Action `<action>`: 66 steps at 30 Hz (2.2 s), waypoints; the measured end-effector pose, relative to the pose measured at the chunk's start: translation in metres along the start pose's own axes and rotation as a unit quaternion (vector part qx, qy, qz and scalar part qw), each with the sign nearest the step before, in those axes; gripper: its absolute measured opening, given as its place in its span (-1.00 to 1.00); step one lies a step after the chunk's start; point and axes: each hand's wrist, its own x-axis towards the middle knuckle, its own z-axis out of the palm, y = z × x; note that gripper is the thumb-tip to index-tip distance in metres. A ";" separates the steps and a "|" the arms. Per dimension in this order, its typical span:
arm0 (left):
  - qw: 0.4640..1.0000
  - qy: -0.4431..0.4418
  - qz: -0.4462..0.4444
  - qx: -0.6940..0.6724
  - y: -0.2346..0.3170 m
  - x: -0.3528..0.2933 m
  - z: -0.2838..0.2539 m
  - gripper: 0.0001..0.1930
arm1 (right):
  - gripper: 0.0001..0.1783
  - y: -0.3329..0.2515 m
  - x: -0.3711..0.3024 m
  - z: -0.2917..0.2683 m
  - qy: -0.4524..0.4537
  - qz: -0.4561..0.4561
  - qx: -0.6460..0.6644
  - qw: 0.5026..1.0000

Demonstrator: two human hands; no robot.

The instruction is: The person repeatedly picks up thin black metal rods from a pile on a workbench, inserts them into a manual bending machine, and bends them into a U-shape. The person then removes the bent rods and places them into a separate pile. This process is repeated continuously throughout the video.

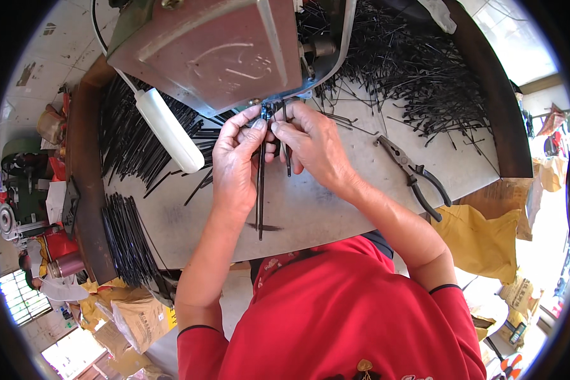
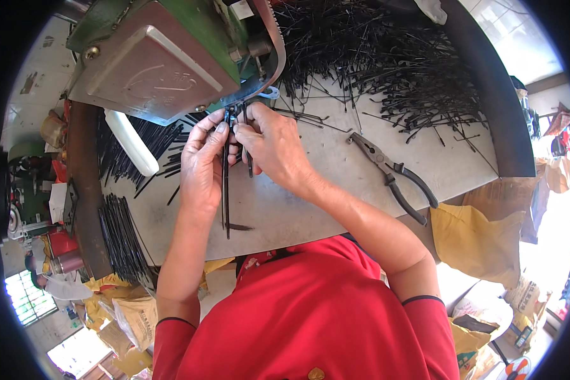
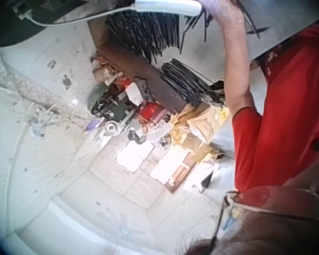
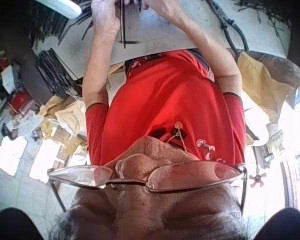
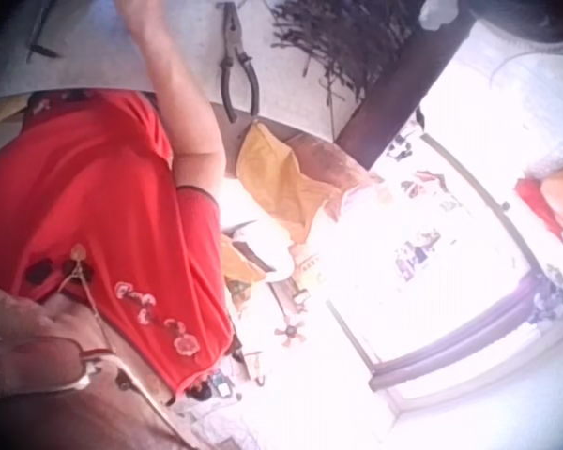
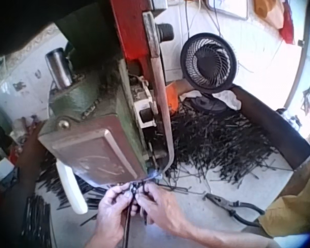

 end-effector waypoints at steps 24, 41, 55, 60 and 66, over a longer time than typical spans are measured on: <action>0.999 0.029 -0.034 -0.002 0.000 -0.005 0.002 -0.67 | -0.82 0.000 0.001 0.004 0.031 -0.001 0.026 0.999; 1.000 0.022 -0.012 0.011 0.001 -0.004 0.000 -0.68 | -0.82 -0.007 -0.002 0.005 0.024 0.000 0.012 1.000; 0.999 0.029 -0.016 0.018 0.000 -0.003 0.001 -0.70 | -0.80 -0.002 -0.003 0.005 0.035 0.001 0.046 0.998; 0.999 0.026 -0.015 0.015 0.001 -0.004 0.001 -0.71 | -0.81 -0.003 -0.003 0.005 0.037 -0.001 0.041 0.998; 0.999 0.031 -0.010 0.018 0.001 -0.005 0.002 -0.72 | -0.81 -0.005 -0.003 0.004 0.032 0.007 0.039 0.999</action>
